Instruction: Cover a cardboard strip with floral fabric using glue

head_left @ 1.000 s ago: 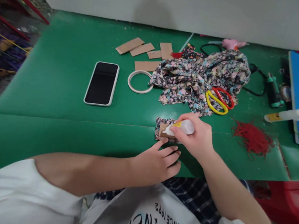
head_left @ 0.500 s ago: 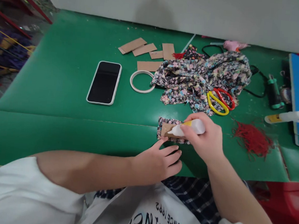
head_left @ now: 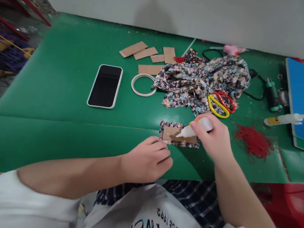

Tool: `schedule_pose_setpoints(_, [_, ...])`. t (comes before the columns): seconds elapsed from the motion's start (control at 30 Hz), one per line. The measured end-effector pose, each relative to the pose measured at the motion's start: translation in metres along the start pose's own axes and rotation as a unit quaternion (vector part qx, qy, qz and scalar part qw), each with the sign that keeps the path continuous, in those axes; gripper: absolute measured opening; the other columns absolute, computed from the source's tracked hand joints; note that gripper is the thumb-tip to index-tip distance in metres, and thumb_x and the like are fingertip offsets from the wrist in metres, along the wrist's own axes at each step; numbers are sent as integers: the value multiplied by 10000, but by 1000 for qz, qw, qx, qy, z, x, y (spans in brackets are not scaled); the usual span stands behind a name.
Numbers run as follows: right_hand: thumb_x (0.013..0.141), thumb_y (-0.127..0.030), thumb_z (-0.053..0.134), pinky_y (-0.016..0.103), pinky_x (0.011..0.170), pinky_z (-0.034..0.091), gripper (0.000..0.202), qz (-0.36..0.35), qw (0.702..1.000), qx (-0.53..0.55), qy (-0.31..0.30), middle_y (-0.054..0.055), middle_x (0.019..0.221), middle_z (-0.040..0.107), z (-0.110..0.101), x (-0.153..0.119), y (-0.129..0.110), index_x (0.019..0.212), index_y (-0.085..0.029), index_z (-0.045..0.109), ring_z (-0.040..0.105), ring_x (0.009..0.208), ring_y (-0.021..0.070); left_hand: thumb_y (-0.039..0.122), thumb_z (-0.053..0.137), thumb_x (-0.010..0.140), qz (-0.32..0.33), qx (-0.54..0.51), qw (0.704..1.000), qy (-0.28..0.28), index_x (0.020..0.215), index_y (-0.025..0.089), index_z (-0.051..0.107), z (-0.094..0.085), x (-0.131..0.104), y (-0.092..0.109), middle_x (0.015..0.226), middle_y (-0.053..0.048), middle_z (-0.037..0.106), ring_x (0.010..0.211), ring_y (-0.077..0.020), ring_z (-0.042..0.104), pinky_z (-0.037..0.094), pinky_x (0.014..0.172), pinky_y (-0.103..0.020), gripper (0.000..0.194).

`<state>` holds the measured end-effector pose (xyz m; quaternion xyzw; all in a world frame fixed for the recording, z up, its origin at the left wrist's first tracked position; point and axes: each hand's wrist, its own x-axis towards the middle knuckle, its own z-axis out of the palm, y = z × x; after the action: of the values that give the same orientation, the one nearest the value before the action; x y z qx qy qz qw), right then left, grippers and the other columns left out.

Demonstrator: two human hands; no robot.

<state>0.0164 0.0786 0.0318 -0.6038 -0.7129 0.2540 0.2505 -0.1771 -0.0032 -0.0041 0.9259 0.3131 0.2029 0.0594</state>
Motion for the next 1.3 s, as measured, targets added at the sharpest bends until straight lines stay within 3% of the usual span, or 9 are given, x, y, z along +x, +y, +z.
schedule_pose_setpoints(0.2, [689,-501,606,224,512,366,304,15,999,13,38,-12,647,586,-5,-1,10,706,-198,597,483,558,106,178,465,826,-52,57,996,34,883,151,631,-7,-10,-25,865,-38,662,867,-188,563,404,784,-356,178])
schedule_pose_setpoints(0.37, [667,-503,618,222,421,307,310,77,986,140,57,-38,518,487,-3,4,30,685,-195,597,398,447,84,139,463,819,-76,43,995,50,900,161,658,-6,-9,-31,882,-55,667,889,-185,563,417,789,-349,212])
schedule_pose_setpoints(0.5, [669,-539,618,200,354,232,347,154,957,247,2,-59,443,410,-5,9,44,716,-196,591,338,380,68,130,460,822,-84,27,995,46,906,159,660,-6,-7,-30,885,-51,668,887,-188,563,427,784,-346,220])
schedule_pose_setpoints(0.63, [647,-534,643,176,321,174,356,204,936,286,-39,-68,417,387,-10,12,51,718,-193,573,307,350,54,122,450,822,-90,17,995,38,925,158,658,-4,-7,-29,917,-63,658,911,-196,555,436,789,-352,234])
schedule_pose_setpoints(0.9, [661,-585,605,171,284,142,417,262,938,222,-47,-74,361,351,-7,21,48,616,-184,502,256,299,36,123,475,815,-73,26,997,13,989,156,638,-1,-1,-21,1043,-106,609,1024,-243,527,437,862,-408,240])
schedule_pose_setpoints(1.1, [684,-618,557,189,287,185,453,233,959,152,-52,-64,331,358,-5,27,42,598,-174,548,288,282,49,347,509,847,-72,49,995,-43,1160,158,542,2,24,-10,1316,-163,442,1277,-328,329,299,1023,-500,367])
schedule_pose_setpoints(1.3, [664,-672,528,209,338,259,511,194,976,91,-35,-35,336,405,-3,29,51,516,-184,523,364,321,74,448,519,830,-72,49,994,-69,1223,146,476,19,41,-3,1392,-179,349,1322,-345,249,230,1055,-524,497])
